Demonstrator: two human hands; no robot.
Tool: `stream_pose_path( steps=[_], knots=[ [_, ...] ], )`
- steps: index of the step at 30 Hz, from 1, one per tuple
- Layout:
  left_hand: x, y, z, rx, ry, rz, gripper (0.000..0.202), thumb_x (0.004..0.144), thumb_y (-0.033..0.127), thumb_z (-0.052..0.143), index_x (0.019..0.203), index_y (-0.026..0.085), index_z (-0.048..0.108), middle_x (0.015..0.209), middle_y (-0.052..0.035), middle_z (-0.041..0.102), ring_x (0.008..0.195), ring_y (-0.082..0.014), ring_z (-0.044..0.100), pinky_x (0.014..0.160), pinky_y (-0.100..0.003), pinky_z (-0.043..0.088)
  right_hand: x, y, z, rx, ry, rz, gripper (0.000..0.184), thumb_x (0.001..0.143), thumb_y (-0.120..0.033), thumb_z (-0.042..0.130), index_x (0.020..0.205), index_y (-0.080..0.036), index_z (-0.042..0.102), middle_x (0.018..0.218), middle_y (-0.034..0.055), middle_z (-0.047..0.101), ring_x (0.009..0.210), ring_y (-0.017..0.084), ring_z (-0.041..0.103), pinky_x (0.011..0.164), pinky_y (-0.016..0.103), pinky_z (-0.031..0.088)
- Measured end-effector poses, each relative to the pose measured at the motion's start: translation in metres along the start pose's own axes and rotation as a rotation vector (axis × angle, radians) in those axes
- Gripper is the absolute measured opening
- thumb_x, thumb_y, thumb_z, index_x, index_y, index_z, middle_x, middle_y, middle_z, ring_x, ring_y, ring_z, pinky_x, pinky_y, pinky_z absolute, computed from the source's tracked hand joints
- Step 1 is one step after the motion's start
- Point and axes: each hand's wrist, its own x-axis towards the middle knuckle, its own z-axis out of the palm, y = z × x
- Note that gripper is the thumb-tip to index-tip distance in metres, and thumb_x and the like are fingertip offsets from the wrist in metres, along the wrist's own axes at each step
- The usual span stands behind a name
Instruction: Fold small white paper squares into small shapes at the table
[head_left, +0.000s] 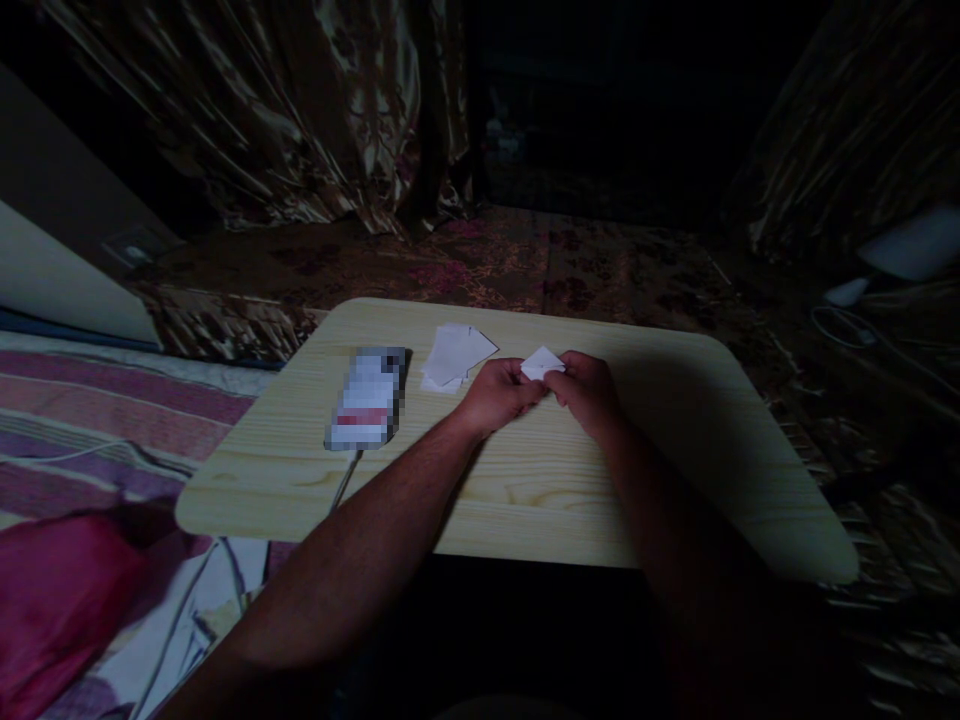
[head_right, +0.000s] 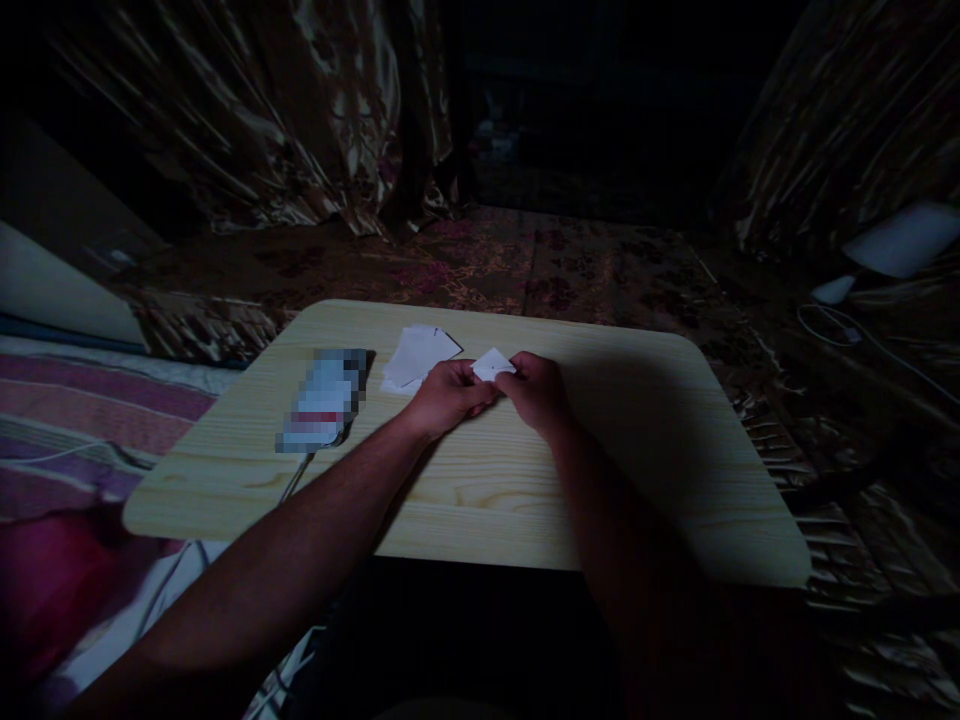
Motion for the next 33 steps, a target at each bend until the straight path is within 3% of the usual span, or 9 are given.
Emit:
stream_pose_path(
  steps=[7, 26, 33],
  knots=[
    [-0.0001, 0.0, -0.0004, 0.0, -0.017, 0.01, 0.016, 0.07, 0.026, 0.067, 0.069, 0.013, 0.059, 0.049, 0.005, 0.049, 0.041, -0.0044, 0.036, 0.042, -0.021, 0.022, -0.0027, -0.0096, -0.0017, 0.04, -0.044, 0.074, 0.01, 0.066, -0.027, 0.06, 0.066, -0.017, 0.057, 0.044, -0.0066, 0.048, 0.041, 0.009, 0.039, 0.042, 0.023, 0.027],
    [-0.0002, -0.0013, 0.0011, 0.009, -0.029, -0.014, 0.019, 0.07, 0.029, 0.069, 0.072, 0.012, 0.06, 0.049, 0.0058, 0.048, 0.042, -0.0037, 0.034, 0.042, -0.021, 0.021, -0.0012, -0.0055, -0.0003, -0.022, 0.0, 0.026, 0.009, 0.065, -0.026, 0.06, 0.066, -0.017, 0.06, 0.047, -0.0062, 0.048, 0.045, 0.009, 0.04, 0.046, 0.023, 0.03],
    [0.0006, -0.004, 0.0003, 0.018, 0.046, -0.004, 0.02, 0.069, 0.029, 0.069, 0.067, 0.013, 0.057, 0.051, 0.0037, 0.052, 0.042, -0.0051, 0.04, 0.042, -0.021, 0.025, -0.0006, -0.0041, -0.0003, 0.0, -0.006, 0.028, 0.011, 0.066, -0.028, 0.062, 0.068, -0.017, 0.061, 0.048, -0.0057, 0.051, 0.045, 0.009, 0.041, 0.046, 0.023, 0.03]
  ],
)
